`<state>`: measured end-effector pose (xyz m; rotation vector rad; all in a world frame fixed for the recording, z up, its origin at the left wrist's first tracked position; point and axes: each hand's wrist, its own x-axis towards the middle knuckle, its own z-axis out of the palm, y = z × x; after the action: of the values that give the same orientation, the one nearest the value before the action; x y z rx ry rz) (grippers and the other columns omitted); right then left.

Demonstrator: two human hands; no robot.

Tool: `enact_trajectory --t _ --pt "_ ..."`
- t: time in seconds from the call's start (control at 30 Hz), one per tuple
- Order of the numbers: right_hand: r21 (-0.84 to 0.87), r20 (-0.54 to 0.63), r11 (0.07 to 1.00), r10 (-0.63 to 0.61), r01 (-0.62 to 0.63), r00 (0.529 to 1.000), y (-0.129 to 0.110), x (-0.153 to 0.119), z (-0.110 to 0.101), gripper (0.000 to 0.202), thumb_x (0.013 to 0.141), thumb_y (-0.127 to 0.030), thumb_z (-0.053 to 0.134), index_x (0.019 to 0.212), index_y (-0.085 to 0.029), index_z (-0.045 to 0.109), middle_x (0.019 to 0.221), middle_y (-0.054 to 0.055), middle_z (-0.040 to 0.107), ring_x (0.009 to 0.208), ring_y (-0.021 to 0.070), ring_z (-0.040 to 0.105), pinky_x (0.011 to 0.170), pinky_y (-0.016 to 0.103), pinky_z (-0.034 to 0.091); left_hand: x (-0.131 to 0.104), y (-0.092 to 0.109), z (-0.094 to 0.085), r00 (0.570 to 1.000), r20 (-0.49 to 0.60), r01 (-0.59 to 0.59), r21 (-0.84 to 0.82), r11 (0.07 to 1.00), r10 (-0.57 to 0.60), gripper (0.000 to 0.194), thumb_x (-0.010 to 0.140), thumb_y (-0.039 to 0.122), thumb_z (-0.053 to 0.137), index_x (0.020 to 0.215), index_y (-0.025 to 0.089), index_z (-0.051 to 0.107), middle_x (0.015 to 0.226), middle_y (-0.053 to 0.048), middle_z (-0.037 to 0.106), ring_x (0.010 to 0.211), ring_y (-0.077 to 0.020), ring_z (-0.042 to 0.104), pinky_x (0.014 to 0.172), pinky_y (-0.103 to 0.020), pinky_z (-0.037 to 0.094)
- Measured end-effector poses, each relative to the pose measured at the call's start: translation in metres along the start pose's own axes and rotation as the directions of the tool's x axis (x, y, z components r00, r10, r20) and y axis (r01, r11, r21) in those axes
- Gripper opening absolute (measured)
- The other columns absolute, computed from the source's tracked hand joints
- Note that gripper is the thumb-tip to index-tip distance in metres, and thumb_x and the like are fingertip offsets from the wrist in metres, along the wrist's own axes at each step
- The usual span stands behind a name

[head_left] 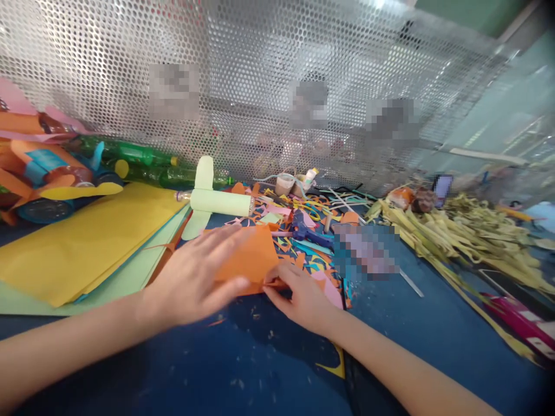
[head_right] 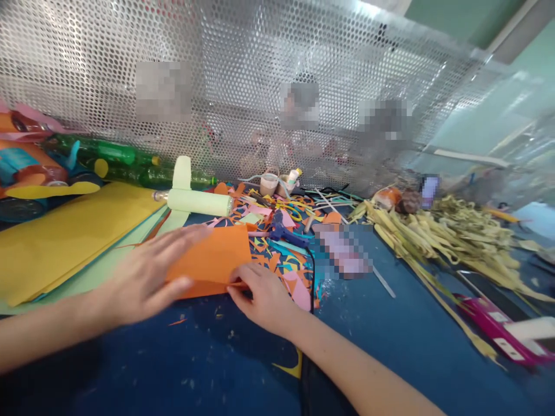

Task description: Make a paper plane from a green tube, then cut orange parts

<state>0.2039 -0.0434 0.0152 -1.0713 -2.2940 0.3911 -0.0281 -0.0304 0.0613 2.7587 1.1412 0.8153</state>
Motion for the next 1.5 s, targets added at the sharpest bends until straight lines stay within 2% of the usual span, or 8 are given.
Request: enact_trajectory --t 0.1,0.17,0.33,0.47,0.63,0.93,1.2,1.5 --pt "0.060 -0.028 0.996 -0.069 0.071 0.997 0.003 -0.002 -0.011 0.005 0.084 -0.019 0.049 0.088 -0.021 0.051 0.083 0.003 0.060 0.075 0.0148 0.056 0.067 0.026 0.043 0.015 -0.037 0.002 0.954 -0.193 0.127 -0.431 0.893 -0.229 0.048 0.090 0.044 0.024 0.126 0.019 0.044 0.129 -0.009 0.050 0.121 -0.0253 0.040 0.104 -0.042 0.027" --pt "0.137 -0.112 0.989 -0.044 0.059 0.993 0.002 -0.004 -0.017 0.005 0.083 -0.020 0.051 0.088 -0.022 0.050 0.082 0.002 0.059 0.074 0.0143 0.056 0.067 0.026 0.042 0.022 -0.061 0.010 0.877 -0.194 0.154 -0.753 0.639 -0.440 0.055 0.090 0.049 0.017 0.120 0.017 0.050 0.120 -0.009 0.056 0.119 -0.0252 0.043 0.104 -0.042 0.026" --pt "0.715 -0.247 0.684 0.441 -0.144 0.863 -0.004 0.001 -0.017 0.012 0.084 -0.034 0.049 0.088 -0.026 0.041 0.080 -0.002 0.057 0.068 0.0148 0.058 0.059 0.025 0.045 0.025 -0.081 0.021 0.787 0.312 0.289 -0.949 -0.128 -0.532 0.068 0.078 0.067 0.030 0.116 0.016 0.053 0.105 -0.010 0.065 0.109 -0.0298 0.052 0.095 -0.043 0.037" --pt "0.908 -0.178 0.396 0.660 -0.136 0.730 0.007 0.009 -0.009 0.018 0.082 -0.040 0.052 0.089 -0.028 0.040 0.086 -0.003 0.062 0.070 0.0169 0.061 0.054 0.025 0.045 0.016 -0.063 0.023 0.738 0.548 0.379 -0.820 -0.429 -0.395 0.073 0.071 0.075 0.033 0.108 0.018 0.060 0.100 -0.008 0.068 0.104 -0.0313 0.057 0.087 -0.041 0.044" --pt "0.894 -0.153 0.379 0.761 -0.241 0.630 0.023 0.007 0.002 0.018 0.079 -0.042 0.054 0.088 -0.028 0.045 0.088 -0.003 0.064 0.074 0.0184 0.062 0.055 0.026 0.046 0.009 -0.042 0.033 0.800 0.548 0.426 -0.805 -0.412 -0.245 0.069 0.075 0.068 0.040 0.124 0.020 0.047 0.123 -0.009 0.056 0.114 -0.0307 0.049 0.091 -0.041 0.043" --pt "0.919 -0.042 0.309 0.695 -0.245 0.718 0.019 0.012 -0.004 0.022 0.074 -0.038 0.060 0.090 -0.023 0.057 0.092 0.002 0.068 0.089 0.0235 0.062 0.073 0.032 0.047 -0.001 -0.040 0.053 0.822 0.468 0.440 -0.883 -0.161 -0.324 0.048 0.077 0.030 0.063 0.122 0.020 0.047 0.122 -0.010 0.057 0.107 -0.0290 0.056 0.093 -0.043 0.044" --pt "0.680 -0.285 0.666 0.626 -0.307 0.726 0.044 0.008 -0.006 0.027 0.076 -0.046 0.057 0.086 -0.021 0.054 0.079 0.002 0.065 0.073 0.0212 0.061 0.067 0.031 0.047 -0.002 -0.037 0.052 0.835 0.439 0.409 -0.899 -0.159 -0.331 0.054 0.077 0.035 0.062 0.126 0.018 0.046 0.123 -0.012 0.055 0.109 -0.0288 0.055 0.094 -0.042 0.043" --pt "0.418 -0.394 0.828 0.535 -0.372 0.747 0.043 0.008 -0.008 0.028 0.080 -0.048 0.049 0.078 -0.021 0.058 0.070 0.004 0.065 0.067 0.0234 0.061 0.059 0.031 0.046 0.003 -0.030 0.045 0.764 0.492 0.443 -0.870 -0.216 -0.417 0.049 0.065 0.038 0.071 0.106 0.014 0.062 0.102 -0.014 0.068 0.095 -0.0306 0.063 0.086 -0.041 0.048"
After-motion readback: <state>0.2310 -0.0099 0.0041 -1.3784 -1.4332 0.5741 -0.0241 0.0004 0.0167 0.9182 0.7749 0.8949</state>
